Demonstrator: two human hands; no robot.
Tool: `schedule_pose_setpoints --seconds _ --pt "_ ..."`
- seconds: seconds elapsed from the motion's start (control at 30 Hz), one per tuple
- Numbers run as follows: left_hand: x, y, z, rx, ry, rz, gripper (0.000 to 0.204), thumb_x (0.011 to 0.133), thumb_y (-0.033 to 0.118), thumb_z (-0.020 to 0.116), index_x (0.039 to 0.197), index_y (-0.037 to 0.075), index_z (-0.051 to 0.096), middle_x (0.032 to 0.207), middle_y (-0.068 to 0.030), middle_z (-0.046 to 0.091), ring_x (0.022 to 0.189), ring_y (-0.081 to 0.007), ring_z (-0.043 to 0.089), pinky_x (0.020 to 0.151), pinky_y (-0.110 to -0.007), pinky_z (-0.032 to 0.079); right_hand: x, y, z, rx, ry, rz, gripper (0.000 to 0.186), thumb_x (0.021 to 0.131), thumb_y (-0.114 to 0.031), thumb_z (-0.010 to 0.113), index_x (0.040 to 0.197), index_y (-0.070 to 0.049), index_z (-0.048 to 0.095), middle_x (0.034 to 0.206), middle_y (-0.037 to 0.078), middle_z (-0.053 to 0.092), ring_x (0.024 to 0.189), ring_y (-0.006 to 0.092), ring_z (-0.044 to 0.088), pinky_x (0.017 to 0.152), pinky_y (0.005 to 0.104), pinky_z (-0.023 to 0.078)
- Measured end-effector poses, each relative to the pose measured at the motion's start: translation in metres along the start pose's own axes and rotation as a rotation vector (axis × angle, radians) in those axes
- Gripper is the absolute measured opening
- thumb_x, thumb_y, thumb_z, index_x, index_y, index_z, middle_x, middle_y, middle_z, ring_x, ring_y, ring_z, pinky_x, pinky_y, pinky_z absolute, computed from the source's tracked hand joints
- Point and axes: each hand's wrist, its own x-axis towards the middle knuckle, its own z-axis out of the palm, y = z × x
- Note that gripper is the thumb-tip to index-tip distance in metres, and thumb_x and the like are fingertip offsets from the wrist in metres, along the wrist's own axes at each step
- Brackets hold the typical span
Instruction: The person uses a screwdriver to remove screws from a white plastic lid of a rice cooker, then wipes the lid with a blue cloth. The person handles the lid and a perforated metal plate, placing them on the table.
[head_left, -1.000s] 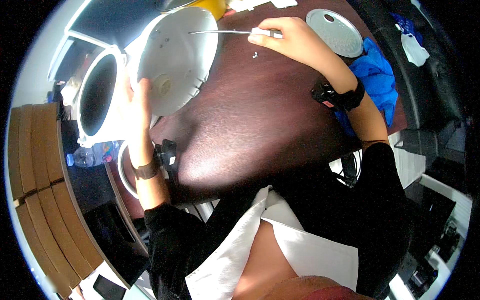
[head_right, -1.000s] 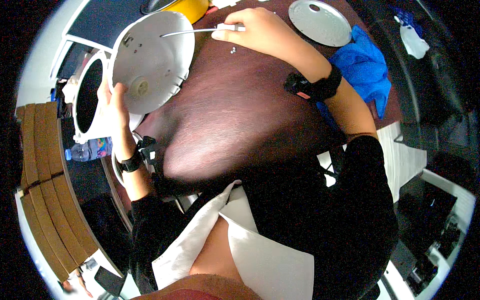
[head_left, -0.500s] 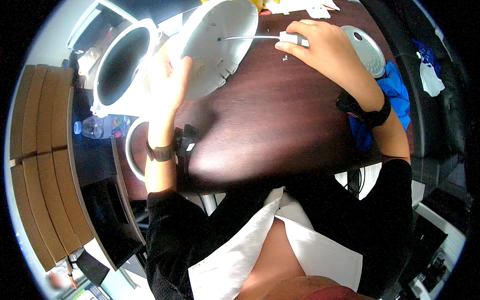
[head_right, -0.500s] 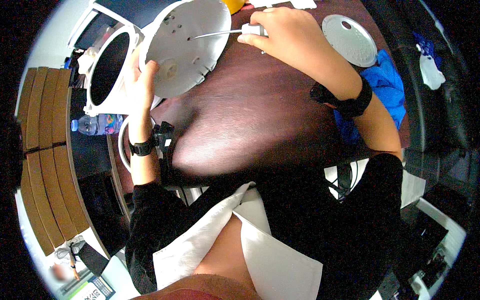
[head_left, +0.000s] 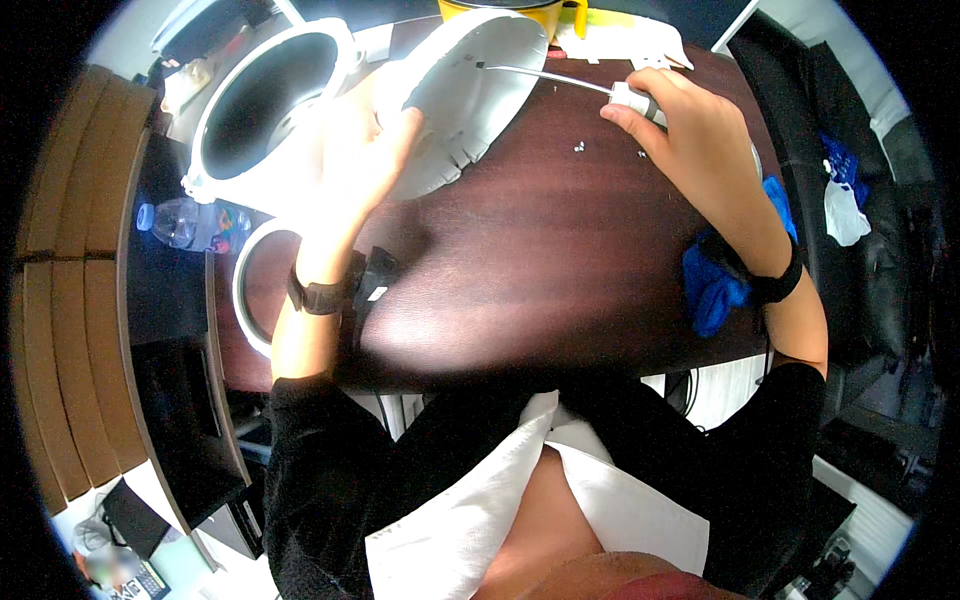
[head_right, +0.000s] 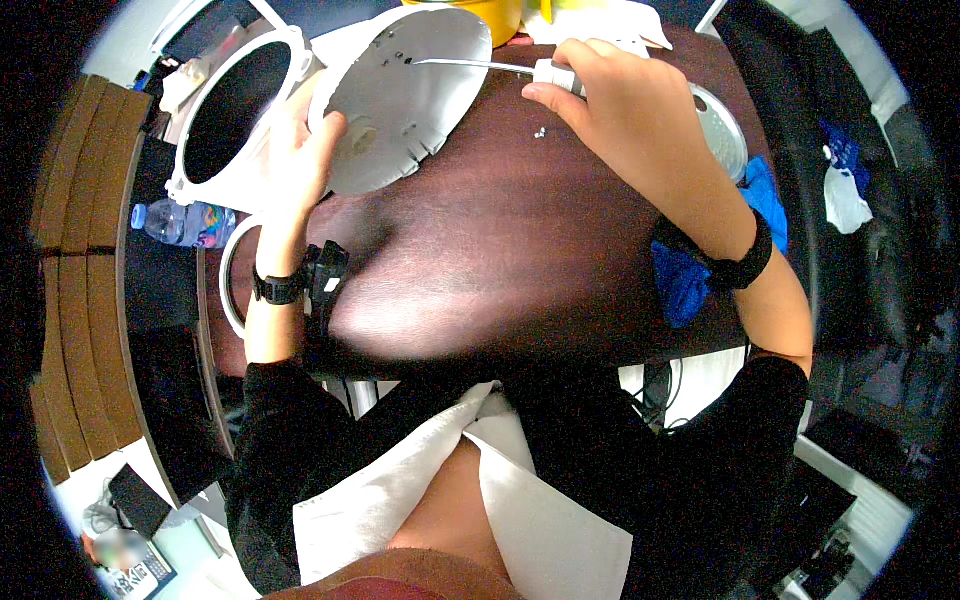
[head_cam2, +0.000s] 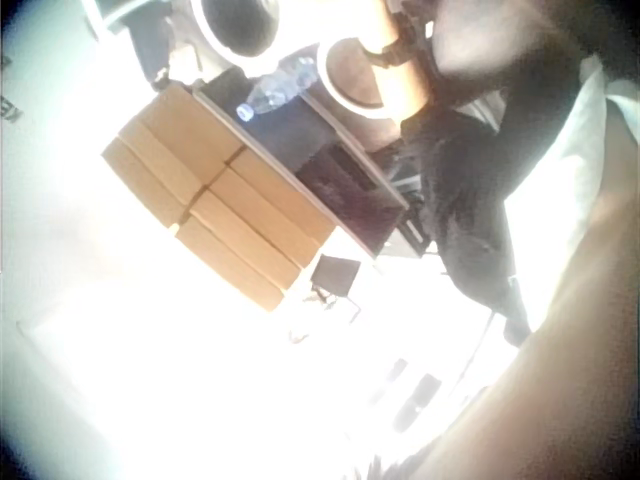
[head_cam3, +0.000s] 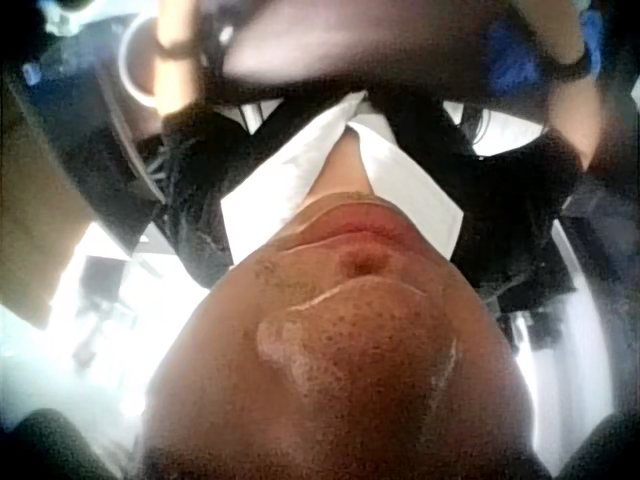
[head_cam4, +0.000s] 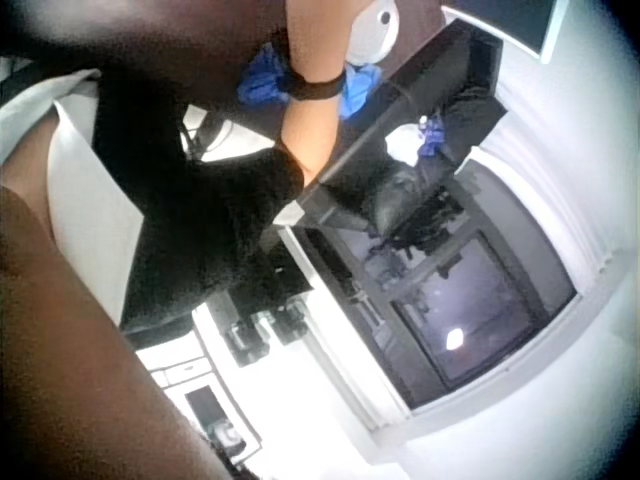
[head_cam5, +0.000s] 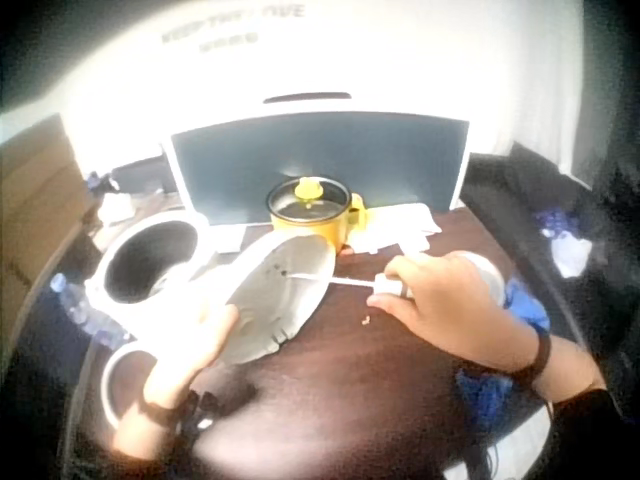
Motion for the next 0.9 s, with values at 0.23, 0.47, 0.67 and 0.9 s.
schedule_pose_setpoints --seconds 0.23,0.47,0.67,0.9 --pt "0.0 -0.001 -0.002 -0.004 0.011 0.022 0.031 0.075 0.01 0.054 0.103 -0.002 0.061 0.081 -0.0162 0.065 0.07 -0.0208 0.06 0.068 -0.032 0.048 0.008 -0.005 -0.001 0.006 0.013 -0.005 0.032 0.079 -0.039 0.067 0.085 -0.008 0.063 0.076 0.008 0.064 0.065 0.0267 0.064 0.057 0.034 0.051" --pt "0.001 -0.003 0.0 -0.015 0.009 0.029 0.031 0.074 0.01 0.054 0.102 -0.001 0.062 0.08 -0.0158 0.065 0.069 -0.0193 0.06 0.067 -0.031 0.047 0.008 -0.007 -0.001 -0.006 -0.04 0.019 0.031 0.08 -0.037 0.067 0.088 -0.007 0.063 0.078 0.009 0.064 0.066 0.0264 0.064 0.056 0.0326 0.051" --pt "0.001 -0.004 -0.002 0.007 0.008 0.045 0.032 0.072 0.01 0.056 0.102 0.0 0.062 0.08 -0.0161 0.065 0.068 -0.0218 0.061 0.067 -0.032 0.048 0.008 -0.003 0.005 0.07 -0.038 0.009 0.032 0.082 -0.037 0.065 0.086 -0.006 0.062 0.075 0.011 0.063 0.066 0.0294 0.063 0.057 0.0366 0.05" --pt "0.0 -0.004 -0.001 0.022 0.003 0.051 0.034 0.07 0.009 0.055 0.103 0.0 0.062 0.078 -0.0173 0.065 0.067 -0.0249 0.063 0.067 -0.034 0.049 0.004 0.002 0.017 0.29 -0.245 0.165 0.034 0.087 -0.036 0.059 0.084 -0.002 0.059 0.072 0.018 0.061 0.069 0.0362 0.061 0.06 0.043 0.047"
